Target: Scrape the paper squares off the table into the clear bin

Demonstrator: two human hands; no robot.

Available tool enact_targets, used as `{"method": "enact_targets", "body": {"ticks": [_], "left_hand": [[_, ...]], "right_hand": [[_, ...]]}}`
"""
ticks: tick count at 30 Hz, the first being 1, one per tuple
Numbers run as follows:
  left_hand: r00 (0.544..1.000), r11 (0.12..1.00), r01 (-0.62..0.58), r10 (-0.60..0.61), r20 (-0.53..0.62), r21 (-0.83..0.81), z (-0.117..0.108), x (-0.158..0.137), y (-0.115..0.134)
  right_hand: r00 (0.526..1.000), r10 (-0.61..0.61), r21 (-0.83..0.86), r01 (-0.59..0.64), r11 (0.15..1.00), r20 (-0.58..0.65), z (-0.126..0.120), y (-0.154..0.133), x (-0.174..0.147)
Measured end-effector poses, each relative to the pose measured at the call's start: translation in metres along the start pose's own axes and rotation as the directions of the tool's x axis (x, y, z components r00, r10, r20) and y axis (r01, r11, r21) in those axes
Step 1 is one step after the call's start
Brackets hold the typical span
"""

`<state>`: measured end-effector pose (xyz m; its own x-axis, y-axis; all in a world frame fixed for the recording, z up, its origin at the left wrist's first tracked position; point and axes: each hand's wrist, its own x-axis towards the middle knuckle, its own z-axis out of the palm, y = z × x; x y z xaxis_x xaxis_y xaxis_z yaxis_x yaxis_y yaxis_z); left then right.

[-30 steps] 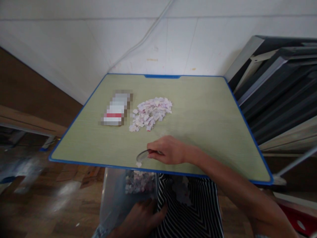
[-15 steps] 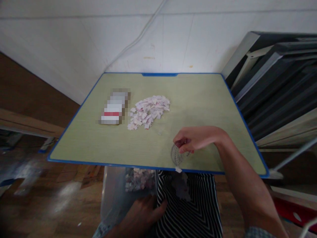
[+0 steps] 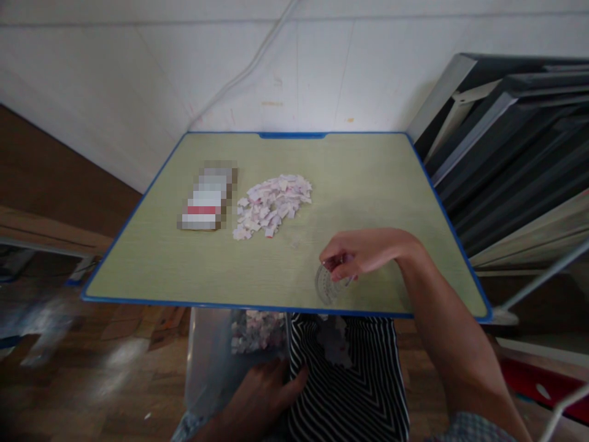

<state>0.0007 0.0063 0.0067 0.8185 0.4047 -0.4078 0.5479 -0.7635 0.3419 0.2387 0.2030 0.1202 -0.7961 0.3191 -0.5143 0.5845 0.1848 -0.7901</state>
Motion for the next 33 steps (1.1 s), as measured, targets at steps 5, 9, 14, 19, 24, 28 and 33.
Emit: {"method": "enact_targets", "body": {"ticks": [5, 9, 14, 19, 24, 28, 33], "left_hand": [[1.000, 1.000, 0.008, -0.008, 0.001, 0.014, -0.001, 0.001, 0.001], [0.999, 1.000, 0.011, -0.011, 0.036, 0.003, -0.003, 0.002, 0.001], [1.000, 1.000, 0.012, -0.012, 0.019, -0.013, -0.003, 0.001, 0.001], [0.999, 1.000, 0.018, -0.017, 0.034, -0.023, -0.006, 0.001, 0.002], [1.000, 1.000, 0.018, -0.018, 0.011, -0.010, -0.004, 0.002, 0.002], [1.000, 1.000, 0.010, -0.010, -0.010, -0.016, -0.003, 0.001, 0.001], [1.000, 1.000, 0.007, -0.007, -0.009, -0.026, -0.006, -0.001, 0.001]], "right_hand": [[0.991, 0.126, 0.078, -0.123, 0.989, -0.039, -0.012, 0.013, -0.018], [0.983, 0.180, 0.006, -0.180, 0.984, -0.041, -0.016, 0.029, -0.018], [0.982, -0.039, -0.183, 0.004, 0.983, -0.187, -0.015, 0.034, -0.006], [0.968, -0.177, -0.224, 0.135, 0.965, -0.178, -0.011, 0.030, 0.007], [0.918, -0.279, -0.273, 0.202, 0.940, -0.283, -0.002, 0.020, 0.028], [0.851, -0.361, -0.339, 0.235, 0.911, -0.380, 0.009, 0.010, 0.043], [0.808, -0.436, -0.345, 0.310, 0.886, -0.397, 0.013, 0.001, 0.043]]}}
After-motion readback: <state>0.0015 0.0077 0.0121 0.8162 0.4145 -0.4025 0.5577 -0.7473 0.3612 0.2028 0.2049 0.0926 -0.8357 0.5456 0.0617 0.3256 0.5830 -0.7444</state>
